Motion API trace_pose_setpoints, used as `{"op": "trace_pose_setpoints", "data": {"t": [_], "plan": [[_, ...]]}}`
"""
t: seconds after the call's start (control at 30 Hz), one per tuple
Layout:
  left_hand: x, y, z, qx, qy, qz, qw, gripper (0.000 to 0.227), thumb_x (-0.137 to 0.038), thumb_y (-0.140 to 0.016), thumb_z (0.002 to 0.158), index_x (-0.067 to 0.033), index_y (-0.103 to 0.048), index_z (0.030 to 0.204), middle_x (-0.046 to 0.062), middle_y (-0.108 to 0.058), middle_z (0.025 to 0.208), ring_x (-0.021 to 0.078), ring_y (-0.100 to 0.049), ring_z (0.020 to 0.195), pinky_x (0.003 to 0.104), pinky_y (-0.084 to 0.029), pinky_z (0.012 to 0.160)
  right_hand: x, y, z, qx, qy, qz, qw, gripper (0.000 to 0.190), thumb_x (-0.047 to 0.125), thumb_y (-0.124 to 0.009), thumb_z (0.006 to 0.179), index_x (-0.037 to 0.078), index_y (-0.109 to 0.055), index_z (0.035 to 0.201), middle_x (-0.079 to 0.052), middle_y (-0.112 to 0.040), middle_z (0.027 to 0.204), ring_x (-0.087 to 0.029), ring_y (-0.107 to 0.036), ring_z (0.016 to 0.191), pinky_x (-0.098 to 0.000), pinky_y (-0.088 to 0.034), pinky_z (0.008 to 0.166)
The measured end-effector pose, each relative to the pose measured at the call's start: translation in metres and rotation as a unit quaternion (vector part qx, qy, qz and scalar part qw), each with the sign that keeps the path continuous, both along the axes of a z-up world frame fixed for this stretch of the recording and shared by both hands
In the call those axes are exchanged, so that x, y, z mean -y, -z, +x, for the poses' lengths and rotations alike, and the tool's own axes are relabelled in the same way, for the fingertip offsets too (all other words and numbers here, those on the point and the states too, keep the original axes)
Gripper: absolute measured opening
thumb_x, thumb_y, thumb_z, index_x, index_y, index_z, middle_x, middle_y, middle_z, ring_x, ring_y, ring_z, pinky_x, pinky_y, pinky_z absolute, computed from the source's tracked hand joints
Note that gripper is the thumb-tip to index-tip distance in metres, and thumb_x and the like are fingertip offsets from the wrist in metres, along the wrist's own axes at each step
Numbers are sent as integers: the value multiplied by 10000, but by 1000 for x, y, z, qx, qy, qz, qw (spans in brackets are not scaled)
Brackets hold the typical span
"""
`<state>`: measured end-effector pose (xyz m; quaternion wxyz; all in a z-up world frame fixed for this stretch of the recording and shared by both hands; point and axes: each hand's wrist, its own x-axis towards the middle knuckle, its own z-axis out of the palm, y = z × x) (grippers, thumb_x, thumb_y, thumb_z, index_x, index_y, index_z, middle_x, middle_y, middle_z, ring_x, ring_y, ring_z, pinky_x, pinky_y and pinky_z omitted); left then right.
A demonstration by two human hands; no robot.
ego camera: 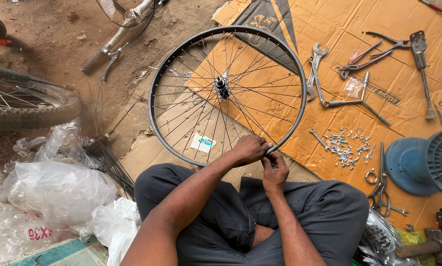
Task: The person installs spokes into a bicycle wheel rim and hub, then secures them with nipples. The person also handles a bicycle tire and inner tube, placing them on the floor.
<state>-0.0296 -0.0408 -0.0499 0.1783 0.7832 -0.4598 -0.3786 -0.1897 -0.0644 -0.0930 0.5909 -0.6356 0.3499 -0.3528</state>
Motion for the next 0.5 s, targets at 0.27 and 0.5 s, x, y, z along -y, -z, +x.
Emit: {"op": "trace_pose_setpoints", "data": {"t": [0.27,0.5], "plan": [[-2,11,-5,74,9,-31,997,447,-408,-479,1058,-56,-751,1010,157,-745,972,350,-696,962,530,-472,903,-2,-10,1,-41,14,-68,997,136,96,-738,952,12,-681,1043,-22,-684,895,-91,-638,825,-271,-530,720],[-1,-2,6,-13,25,-61,998,378,-381,-561,958,-62,-756,1014,157,-738,929,350,-704,909,492,-543,827,-4,-4,-1,-120,44,-97,987,104,113,-745,989,27,-707,1030,-42,-675,801,-113,-598,720,-286,-479,645]]}}
